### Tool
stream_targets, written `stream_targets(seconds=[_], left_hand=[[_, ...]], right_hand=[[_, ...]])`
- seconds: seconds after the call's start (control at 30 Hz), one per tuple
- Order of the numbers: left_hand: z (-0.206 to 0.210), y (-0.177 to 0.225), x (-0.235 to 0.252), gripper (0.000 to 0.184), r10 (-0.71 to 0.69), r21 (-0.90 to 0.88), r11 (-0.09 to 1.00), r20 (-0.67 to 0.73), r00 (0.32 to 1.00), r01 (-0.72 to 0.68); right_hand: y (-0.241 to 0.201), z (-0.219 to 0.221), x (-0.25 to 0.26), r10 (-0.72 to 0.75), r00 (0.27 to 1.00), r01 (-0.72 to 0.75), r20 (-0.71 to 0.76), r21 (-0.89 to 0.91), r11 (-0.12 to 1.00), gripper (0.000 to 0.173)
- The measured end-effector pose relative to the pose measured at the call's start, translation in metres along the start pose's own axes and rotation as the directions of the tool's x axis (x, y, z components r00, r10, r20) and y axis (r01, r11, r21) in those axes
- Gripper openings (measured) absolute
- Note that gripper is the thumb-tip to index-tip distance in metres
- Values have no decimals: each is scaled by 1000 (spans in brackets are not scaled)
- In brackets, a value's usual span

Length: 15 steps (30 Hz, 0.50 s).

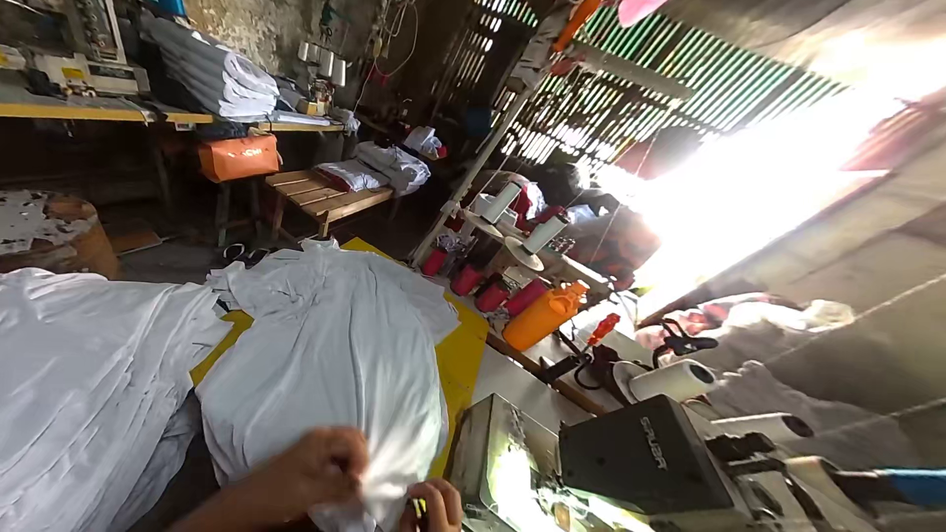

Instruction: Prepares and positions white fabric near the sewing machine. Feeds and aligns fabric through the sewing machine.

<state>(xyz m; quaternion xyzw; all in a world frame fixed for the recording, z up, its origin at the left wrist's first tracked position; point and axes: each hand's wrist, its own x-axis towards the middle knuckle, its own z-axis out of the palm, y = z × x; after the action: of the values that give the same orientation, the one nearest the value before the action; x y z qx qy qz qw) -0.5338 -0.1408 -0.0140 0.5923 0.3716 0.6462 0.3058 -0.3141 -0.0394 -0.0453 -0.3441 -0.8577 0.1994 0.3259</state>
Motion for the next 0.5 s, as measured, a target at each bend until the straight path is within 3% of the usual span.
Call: stream_targets(seconds=[0.03, 0.1, 0.13, 0.17, 0.2, 0.27, 0.3, 0.4, 0.5], left_hand=[[-23, 13, -6, 18, 3, 19, 1000, -155, 988, 0], [-70, 35, -23, 13, 46, 237, 968, -496, 867, 84], [-91, 40, -34, 14, 107, 423, 882, -607, 787, 206], [-109, 39, -46, 20, 165, 613, 695, -644, 747, 375], [-120, 37, -56, 25, 167, 706, 492, -651, 741, 509], [-118, 30, -73, 29, 85, 775, 278, -608, 789, 567], [-111, 23, -79, 30, 72, 820, 249, -546, 835, 515], [-95, 3, -87, 28, -37, 903, 318, -293, 955, 290], [-96, -14, -85, 37, -196, 932, 275, -185, 963, 235]], right_hand=[[1, 2, 5, 8, 1000, -8, -15, -33, 999, 17], [-1, 5, 7, 4, 1000, -3, 18, -51, 999, 16], [-4, 8, 5, 1, 998, 1, 60, -41, 999, 17], [-6, 11, 3, -1, 995, 4, 104, -29, 1000, 19], [-8, 14, 1, -5, 989, 7, 147, -15, 1000, 21], [-10, 18, -1, -30, 978, 28, 207, 11, 1000, 25], [-11, 19, -1, -48, 974, 44, 222, 21, 999, 26], [-18, 23, -1, -91, 956, 76, 278, 64, 995, 26], [-22, 25, 1, -137, 937, 114, 322, 90, 989, 27]])
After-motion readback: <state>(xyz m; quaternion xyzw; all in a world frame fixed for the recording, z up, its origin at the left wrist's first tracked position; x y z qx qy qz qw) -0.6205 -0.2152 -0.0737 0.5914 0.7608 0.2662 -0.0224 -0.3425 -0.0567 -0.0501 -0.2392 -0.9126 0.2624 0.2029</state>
